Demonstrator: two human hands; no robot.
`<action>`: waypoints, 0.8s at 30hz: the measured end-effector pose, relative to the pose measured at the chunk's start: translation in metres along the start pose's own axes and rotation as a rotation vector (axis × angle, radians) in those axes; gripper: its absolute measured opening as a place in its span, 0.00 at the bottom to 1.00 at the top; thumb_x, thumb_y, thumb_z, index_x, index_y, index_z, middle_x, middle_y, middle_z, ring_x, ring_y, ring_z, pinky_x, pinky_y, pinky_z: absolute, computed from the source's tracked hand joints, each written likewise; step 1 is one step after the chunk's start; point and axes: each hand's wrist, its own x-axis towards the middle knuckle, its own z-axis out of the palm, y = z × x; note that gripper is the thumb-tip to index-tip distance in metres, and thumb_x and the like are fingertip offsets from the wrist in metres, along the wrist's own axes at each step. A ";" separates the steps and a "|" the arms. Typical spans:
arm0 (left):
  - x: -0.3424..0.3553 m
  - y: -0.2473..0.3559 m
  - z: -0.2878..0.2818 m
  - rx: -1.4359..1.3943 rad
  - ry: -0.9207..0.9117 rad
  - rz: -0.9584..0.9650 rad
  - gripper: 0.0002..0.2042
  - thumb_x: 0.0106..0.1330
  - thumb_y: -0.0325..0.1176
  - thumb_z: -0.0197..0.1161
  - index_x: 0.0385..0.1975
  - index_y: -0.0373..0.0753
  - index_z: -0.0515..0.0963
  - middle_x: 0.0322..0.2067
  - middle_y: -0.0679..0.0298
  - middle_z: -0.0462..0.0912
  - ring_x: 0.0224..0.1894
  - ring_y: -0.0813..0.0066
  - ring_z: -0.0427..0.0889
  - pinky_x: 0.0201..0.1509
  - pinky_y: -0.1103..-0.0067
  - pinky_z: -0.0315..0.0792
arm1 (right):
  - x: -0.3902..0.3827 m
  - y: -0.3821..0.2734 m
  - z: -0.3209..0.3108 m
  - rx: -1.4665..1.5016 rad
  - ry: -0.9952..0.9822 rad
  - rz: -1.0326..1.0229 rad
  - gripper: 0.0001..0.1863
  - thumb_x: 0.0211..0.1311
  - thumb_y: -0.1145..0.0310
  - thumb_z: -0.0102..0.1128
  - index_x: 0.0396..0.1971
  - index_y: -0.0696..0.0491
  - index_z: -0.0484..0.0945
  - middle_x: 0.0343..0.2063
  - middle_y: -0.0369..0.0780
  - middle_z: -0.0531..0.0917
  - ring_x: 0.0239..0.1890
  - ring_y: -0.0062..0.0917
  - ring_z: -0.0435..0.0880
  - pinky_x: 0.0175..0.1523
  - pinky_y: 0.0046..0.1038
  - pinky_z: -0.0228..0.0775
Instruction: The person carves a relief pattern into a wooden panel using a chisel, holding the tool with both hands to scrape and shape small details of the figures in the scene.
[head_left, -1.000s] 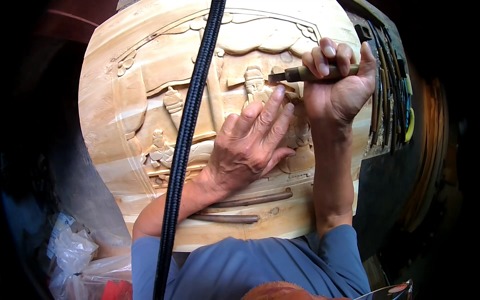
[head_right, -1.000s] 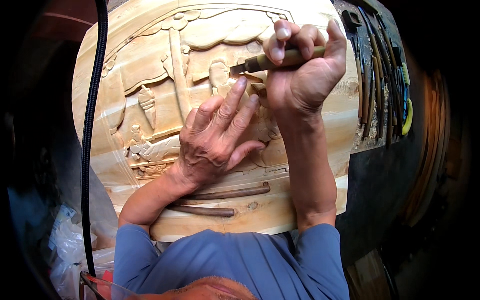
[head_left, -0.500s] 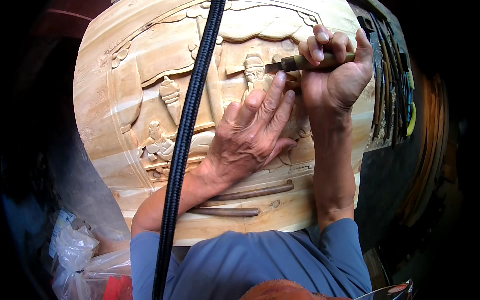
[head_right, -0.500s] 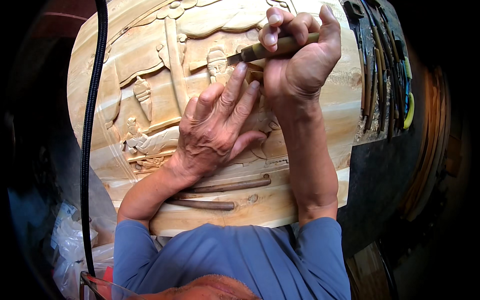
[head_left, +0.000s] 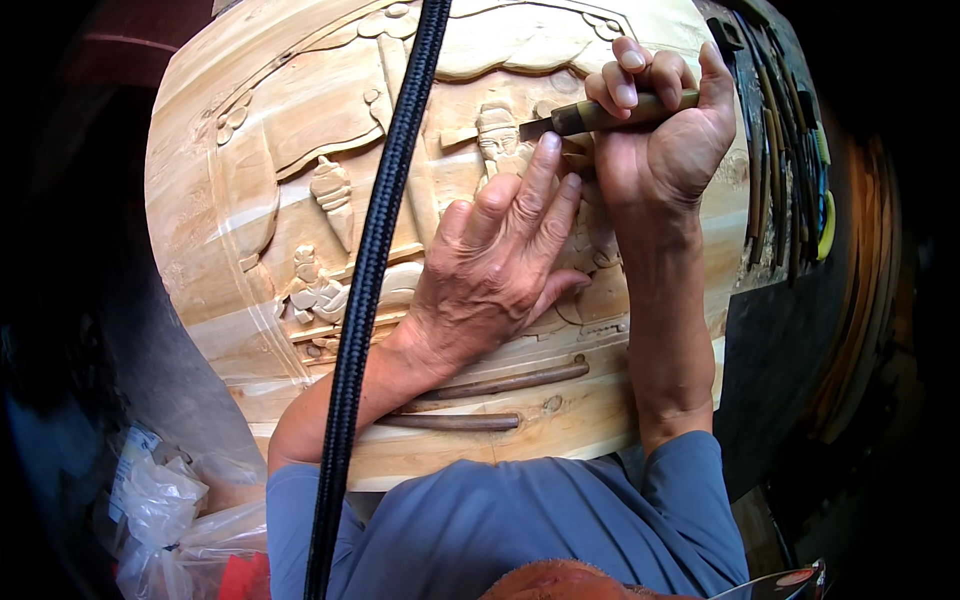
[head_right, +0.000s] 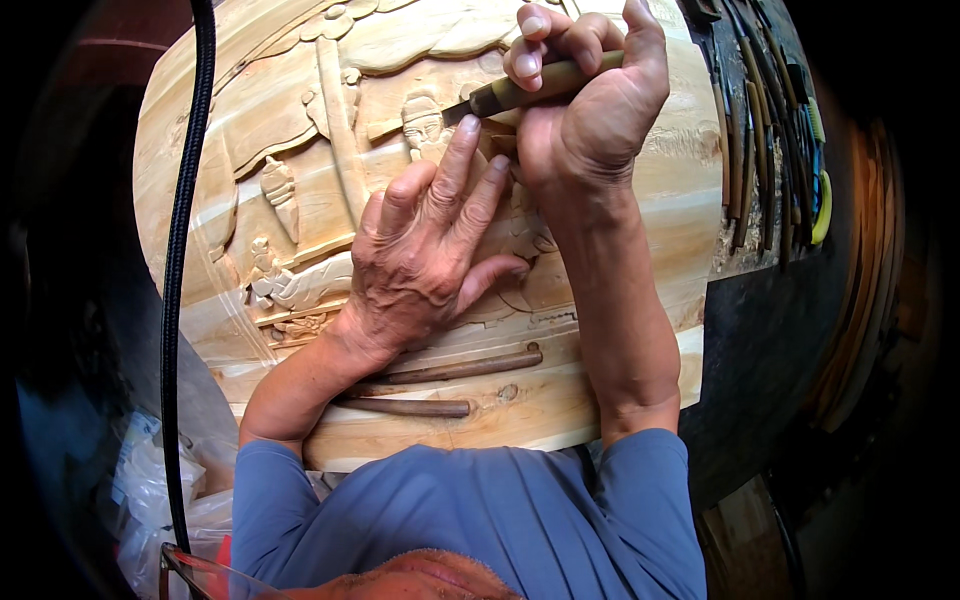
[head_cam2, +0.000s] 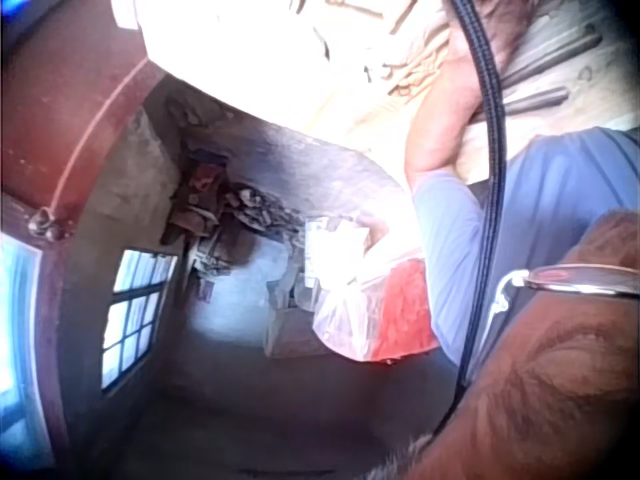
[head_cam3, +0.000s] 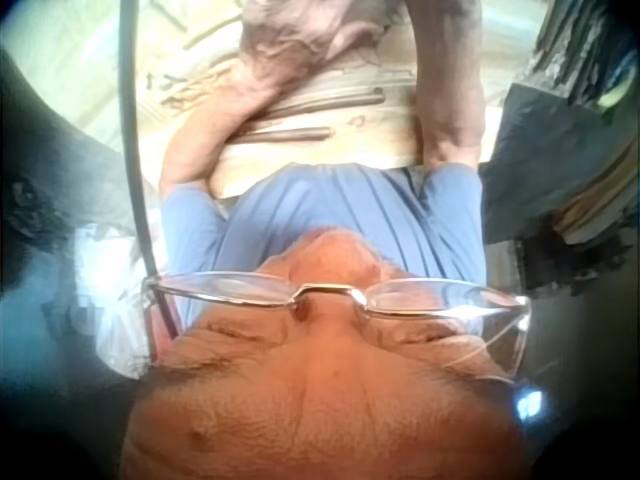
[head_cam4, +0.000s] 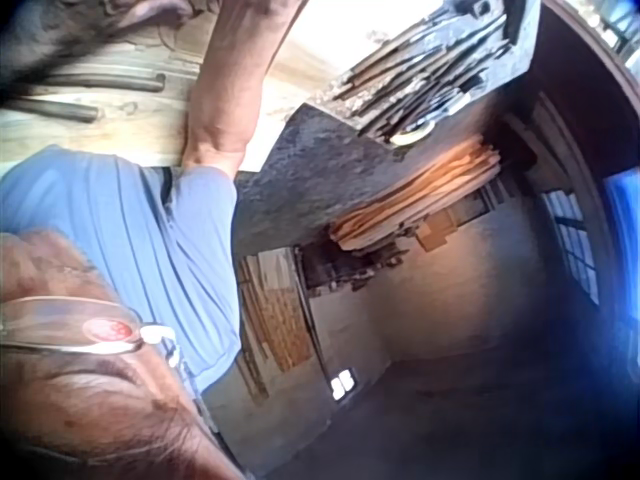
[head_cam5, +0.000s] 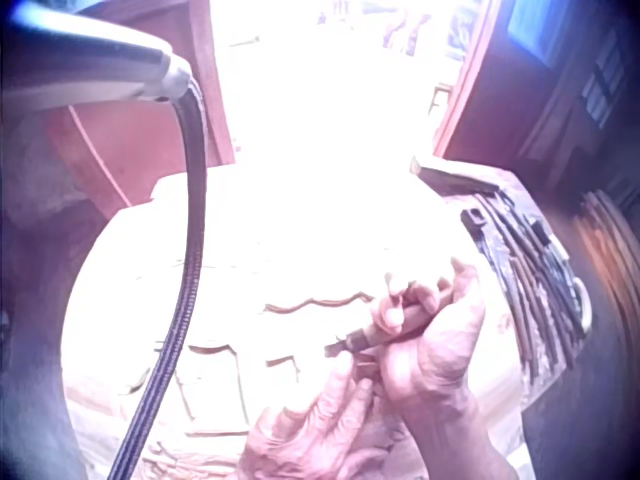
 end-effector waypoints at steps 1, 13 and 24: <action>0.000 0.000 0.000 -0.003 0.003 0.001 0.46 0.55 0.64 0.74 0.72 0.42 0.80 0.79 0.54 0.71 0.59 0.63 0.77 0.60 0.71 0.75 | 0.000 0.000 0.001 -0.008 0.006 -0.002 0.28 0.80 0.49 0.53 0.20 0.49 0.62 0.33 0.47 0.77 0.29 0.31 0.69 0.38 0.31 0.63; 0.000 0.000 0.001 0.002 0.010 0.006 0.45 0.55 0.64 0.74 0.71 0.42 0.80 0.78 0.53 0.71 0.59 0.63 0.76 0.61 0.70 0.74 | 0.002 0.001 -0.003 0.004 0.000 0.010 0.27 0.80 0.49 0.52 0.21 0.48 0.61 0.33 0.47 0.77 0.29 0.30 0.69 0.38 0.30 0.62; 0.000 -0.001 0.001 0.012 0.028 0.011 0.43 0.57 0.64 0.73 0.69 0.41 0.82 0.77 0.52 0.73 0.58 0.62 0.78 0.61 0.70 0.75 | -0.002 0.003 0.005 -0.067 0.005 -0.033 0.28 0.80 0.49 0.52 0.20 0.48 0.62 0.32 0.49 0.79 0.29 0.32 0.70 0.39 0.31 0.64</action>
